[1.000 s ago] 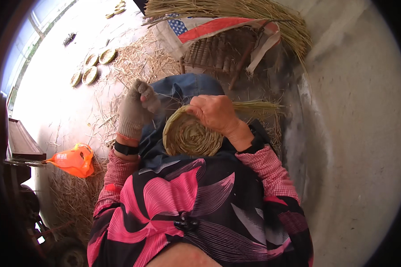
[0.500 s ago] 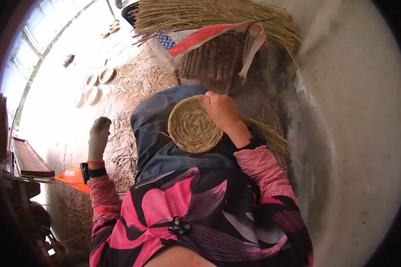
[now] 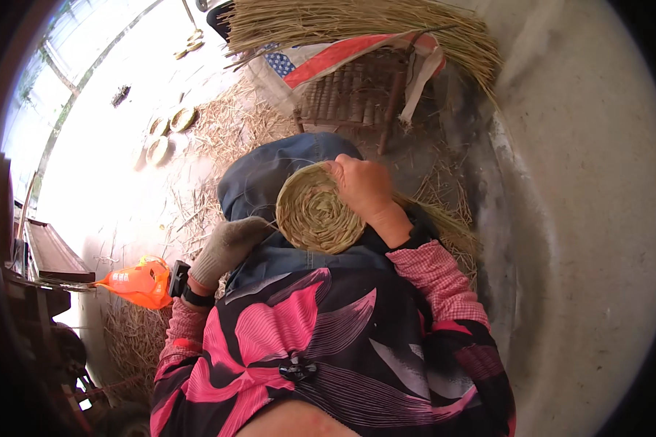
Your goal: Weaving a circular straw base for a basket or mat.
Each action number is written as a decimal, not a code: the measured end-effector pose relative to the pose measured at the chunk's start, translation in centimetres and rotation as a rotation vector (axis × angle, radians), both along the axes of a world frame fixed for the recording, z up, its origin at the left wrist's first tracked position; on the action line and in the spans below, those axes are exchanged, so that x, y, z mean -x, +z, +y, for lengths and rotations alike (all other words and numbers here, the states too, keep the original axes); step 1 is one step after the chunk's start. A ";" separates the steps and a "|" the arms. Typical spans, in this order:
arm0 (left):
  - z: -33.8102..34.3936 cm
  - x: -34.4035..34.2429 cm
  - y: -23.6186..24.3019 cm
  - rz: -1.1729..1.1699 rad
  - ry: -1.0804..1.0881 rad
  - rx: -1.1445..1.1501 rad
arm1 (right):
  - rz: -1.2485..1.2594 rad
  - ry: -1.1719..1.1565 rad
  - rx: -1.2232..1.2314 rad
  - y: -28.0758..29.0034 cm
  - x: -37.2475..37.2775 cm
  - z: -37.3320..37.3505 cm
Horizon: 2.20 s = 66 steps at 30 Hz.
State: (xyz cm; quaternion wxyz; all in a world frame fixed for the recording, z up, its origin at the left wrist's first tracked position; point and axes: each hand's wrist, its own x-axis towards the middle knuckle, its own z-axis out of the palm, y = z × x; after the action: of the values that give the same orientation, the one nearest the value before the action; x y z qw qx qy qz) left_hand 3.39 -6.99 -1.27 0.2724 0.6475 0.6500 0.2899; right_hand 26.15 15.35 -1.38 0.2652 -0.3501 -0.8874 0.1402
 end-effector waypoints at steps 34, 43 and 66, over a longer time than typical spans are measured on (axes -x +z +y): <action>9.0 -0.9 1.1 -0.639 0.140 0.008 | -0.375 -0.351 0.072 -8.5 -20.3 4.7; 10.0 -3.5 3.0 -0.577 0.238 0.159 | -0.608 -0.154 0.679 -21.7 -20.9 -4.8; 11.2 -3.7 3.7 -0.230 0.240 0.150 | -0.162 -0.391 0.608 -25.3 -23.1 -6.4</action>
State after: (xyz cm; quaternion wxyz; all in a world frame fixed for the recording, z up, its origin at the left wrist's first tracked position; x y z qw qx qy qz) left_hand 7.10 4.24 2.43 0.3558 0.5059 0.7069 0.3432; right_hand 49.24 8.95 -26.70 0.0996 -0.5857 -0.7397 0.3160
